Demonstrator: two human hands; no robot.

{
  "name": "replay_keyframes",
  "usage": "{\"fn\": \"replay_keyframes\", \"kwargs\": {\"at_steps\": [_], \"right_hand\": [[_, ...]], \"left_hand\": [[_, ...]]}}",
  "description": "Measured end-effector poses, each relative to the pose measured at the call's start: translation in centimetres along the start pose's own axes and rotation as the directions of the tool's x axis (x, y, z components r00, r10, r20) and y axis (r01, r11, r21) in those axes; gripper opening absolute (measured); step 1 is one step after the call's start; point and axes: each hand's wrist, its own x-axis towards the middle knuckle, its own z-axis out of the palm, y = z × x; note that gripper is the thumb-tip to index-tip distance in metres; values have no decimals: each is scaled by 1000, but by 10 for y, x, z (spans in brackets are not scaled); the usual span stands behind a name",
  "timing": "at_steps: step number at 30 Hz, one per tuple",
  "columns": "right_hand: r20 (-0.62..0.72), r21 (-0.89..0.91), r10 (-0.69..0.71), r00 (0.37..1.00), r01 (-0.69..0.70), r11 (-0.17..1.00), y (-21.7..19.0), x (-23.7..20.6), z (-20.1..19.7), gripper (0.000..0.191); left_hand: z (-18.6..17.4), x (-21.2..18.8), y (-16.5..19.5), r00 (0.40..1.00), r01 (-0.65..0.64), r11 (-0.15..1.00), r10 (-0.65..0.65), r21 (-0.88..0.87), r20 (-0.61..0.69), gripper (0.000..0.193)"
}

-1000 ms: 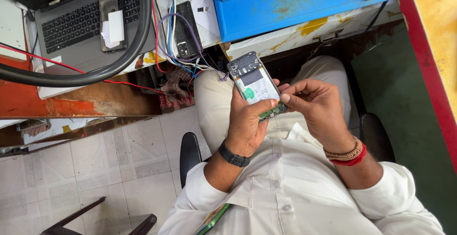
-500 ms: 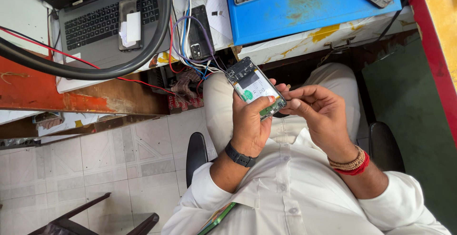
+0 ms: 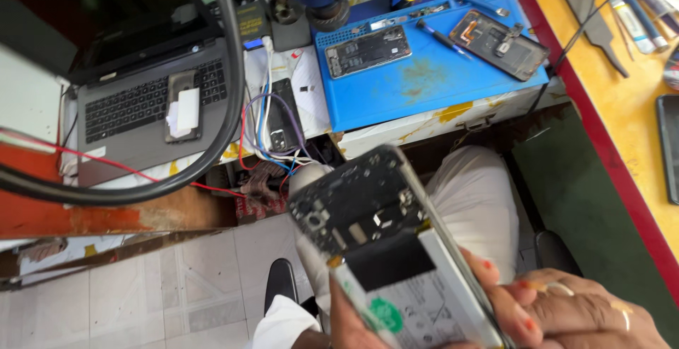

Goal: The person repairs a disassembled smartphone at a workbench. They apply adhesive from a yellow glue bottle to the phone frame, use a screwdriver on internal components, reposition the phone and its battery, and press parts together while reassembling the device.

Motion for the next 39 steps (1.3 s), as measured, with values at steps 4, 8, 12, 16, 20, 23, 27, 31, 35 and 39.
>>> {"fn": "replay_keyframes", "kwargs": {"at_steps": [4,8,12,16,20,23,27,31,35,39], "right_hand": [[9,-93,-323,946,323,942,18,-13,0,14],[-107,80,-220,970,229,970,17,-14,9,10],[-110,79,-148,983,157,984,2,-4,13,10],[47,244,146,988,-153,958,-23,28,6,18],[-569,87,-162,806,255,963,-31,73,76,22],[-560,355,89,824,141,924,-32,89,90,22],[-561,312,-7,828,219,925,-32,84,90,24],[-391,-30,-358,848,378,925,-24,60,49,23],[-216,1,-319,923,327,945,-11,14,18,14],[-292,-124,-215,932,186,975,13,-25,24,8]], "left_hand": [[1,3,-2,1000,19,999,-18,-27,20,68],[-3,5,-7,999,37,998,-36,-43,11,67],[-6,8,-9,999,36,999,-37,-40,-3,67],[-10,8,-7,998,32,999,-32,1,-44,66],[-23,22,-8,996,-29,999,32,37,-87,65],[-35,41,-8,992,-55,998,58,26,-108,67],[-33,34,-9,990,-33,998,39,44,-139,70],[-15,18,-11,999,-24,999,26,46,-44,75],[-1,12,-1,998,24,999,-21,-48,57,89],[5,14,-3,999,22,997,-18,-79,43,90]]}}
